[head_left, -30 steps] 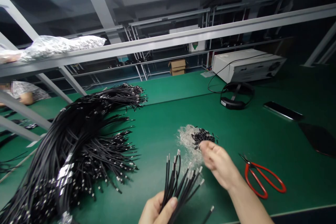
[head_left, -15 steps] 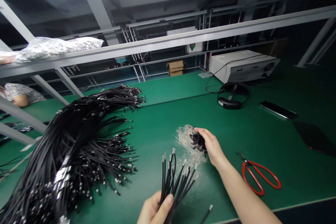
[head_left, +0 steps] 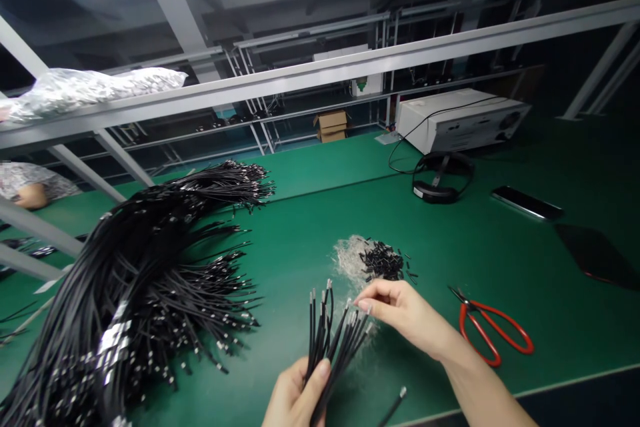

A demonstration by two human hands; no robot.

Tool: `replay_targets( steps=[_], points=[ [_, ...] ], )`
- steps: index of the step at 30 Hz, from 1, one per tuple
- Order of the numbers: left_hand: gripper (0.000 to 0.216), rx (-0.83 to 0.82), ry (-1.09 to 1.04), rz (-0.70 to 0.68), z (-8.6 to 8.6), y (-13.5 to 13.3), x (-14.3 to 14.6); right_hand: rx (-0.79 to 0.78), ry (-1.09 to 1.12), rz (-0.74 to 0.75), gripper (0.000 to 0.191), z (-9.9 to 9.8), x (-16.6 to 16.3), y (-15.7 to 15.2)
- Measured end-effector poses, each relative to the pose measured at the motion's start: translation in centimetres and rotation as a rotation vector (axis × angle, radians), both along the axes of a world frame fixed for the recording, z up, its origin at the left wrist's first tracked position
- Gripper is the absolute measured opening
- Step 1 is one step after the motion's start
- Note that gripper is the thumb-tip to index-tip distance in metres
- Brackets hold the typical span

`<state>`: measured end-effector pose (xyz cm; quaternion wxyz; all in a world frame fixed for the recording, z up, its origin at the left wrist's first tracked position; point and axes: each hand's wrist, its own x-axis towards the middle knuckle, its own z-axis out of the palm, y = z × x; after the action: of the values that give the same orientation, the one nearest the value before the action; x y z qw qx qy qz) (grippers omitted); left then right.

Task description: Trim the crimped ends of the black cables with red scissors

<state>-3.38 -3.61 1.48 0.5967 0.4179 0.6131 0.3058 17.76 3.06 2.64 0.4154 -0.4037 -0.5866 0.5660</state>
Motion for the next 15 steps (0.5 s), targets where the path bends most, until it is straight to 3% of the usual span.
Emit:
replay_targets(
  steps=[6,15],
  points=[
    [0.05,0.008,0.036,0.029,-1.1,0.5,-0.1,0.185,-0.331,-0.026,0.025,0.2,0.2,0.0],
    [0.049,0.066,0.042,0.028,-0.7,0.4,0.1,0.245,-0.152,-0.016,0.006,0.5,-0.1,-0.8]
  ],
)
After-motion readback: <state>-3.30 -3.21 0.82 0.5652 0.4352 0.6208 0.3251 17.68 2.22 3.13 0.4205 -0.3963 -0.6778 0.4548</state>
